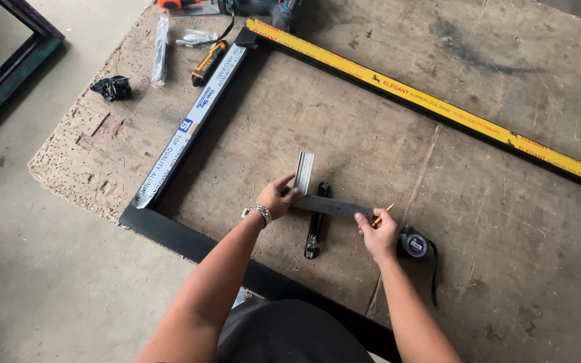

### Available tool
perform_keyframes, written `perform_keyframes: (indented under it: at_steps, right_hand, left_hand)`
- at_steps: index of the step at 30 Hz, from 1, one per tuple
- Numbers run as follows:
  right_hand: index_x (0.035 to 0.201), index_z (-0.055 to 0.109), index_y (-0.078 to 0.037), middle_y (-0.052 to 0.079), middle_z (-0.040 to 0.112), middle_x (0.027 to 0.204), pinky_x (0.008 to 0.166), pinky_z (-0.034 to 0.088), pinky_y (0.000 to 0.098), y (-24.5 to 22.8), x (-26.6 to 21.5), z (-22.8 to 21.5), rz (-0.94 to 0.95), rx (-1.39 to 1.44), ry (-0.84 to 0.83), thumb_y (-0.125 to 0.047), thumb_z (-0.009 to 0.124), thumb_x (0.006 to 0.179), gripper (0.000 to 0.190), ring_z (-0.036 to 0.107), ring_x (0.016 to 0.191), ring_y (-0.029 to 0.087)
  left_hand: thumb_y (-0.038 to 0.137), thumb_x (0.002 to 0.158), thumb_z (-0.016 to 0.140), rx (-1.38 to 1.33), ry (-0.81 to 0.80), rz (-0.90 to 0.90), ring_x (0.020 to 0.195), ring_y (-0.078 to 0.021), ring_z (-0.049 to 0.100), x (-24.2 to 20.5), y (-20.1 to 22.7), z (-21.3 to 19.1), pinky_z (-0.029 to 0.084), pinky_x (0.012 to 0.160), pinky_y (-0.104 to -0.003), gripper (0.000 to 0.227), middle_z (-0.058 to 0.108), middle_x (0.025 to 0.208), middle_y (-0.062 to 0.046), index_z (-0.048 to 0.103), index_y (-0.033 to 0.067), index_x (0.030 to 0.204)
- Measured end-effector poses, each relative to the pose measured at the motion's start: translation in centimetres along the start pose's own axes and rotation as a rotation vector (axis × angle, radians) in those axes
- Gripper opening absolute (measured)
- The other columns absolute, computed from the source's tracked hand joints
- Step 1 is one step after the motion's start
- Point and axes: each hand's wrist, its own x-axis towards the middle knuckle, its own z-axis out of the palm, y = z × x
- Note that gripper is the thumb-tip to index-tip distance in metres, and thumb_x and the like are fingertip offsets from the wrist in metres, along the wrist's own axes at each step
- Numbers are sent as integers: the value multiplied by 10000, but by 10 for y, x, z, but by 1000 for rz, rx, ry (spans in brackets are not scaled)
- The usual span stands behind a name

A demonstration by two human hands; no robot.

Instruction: The person measures and marks a black window frame using a metal square and a pencil. They align the square on the frame's edge to draw straight lines and then handle a window latch mechanism, positioning it against the square for reference.

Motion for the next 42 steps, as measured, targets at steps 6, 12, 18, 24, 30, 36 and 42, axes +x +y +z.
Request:
perform_keyframes:
  at_steps: [6,12,18,24,30,36,42]
  right_hand:
    - [971,684,-51,162,675,611,486,548,276,-5,-3,0,-1,-33,1,-209,892,836,294,660,485,175]
    - [953,685,-46,139,657,571,461,524,272,1,-2,2,-78,-97,30,-198,889,834,282,646,457,175]
    - [1041,763,-99,109,651,845,594,549,355,-7,-7,15,-597,-473,281,-330,933,775,391,687,700,295]
    - [1094,713,-115,100,590,975,748,526,415,-24,-3,24,-735,-644,337,-371,822,836,379,653,821,318]
    - [1026,638,-97,139,593,1018,804,478,454,-6,-3,20,-744,-669,314,-341,775,844,334,623,877,374]
    - [939,575,-89,146,590,1034,825,468,469,1,1,16,-736,-632,264,-263,786,832,293,613,897,394]
    - [991,642,-62,181,612,1007,771,488,461,-12,-2,7,-618,-519,147,-204,843,786,321,630,866,420]
  left_hand:
    - [448,959,611,37,32,20,1072,-281,702,-1,1,-3,551,993,-457,472,786,1008,31,535,401,1422]
    - [496,802,760,37,42,114,976,-258,747,2,-4,-6,602,889,-449,548,785,974,-11,622,323,1303]
    - [442,847,685,241,255,354,911,-361,738,-3,-20,7,588,871,-506,734,758,944,-113,433,203,1493]
    - [362,887,610,373,386,582,928,-228,657,0,-12,6,486,860,-371,775,704,957,-64,396,101,1585]
    - [379,854,676,345,300,546,991,-280,641,1,-22,7,439,921,-402,964,729,1039,-114,228,18,1628]
    - [398,830,729,346,379,653,913,-239,656,12,-35,14,452,858,-386,899,743,949,-43,376,45,1578]
    - [393,841,730,271,379,627,909,-234,666,-2,-27,10,441,868,-364,889,754,922,-24,368,69,1586]
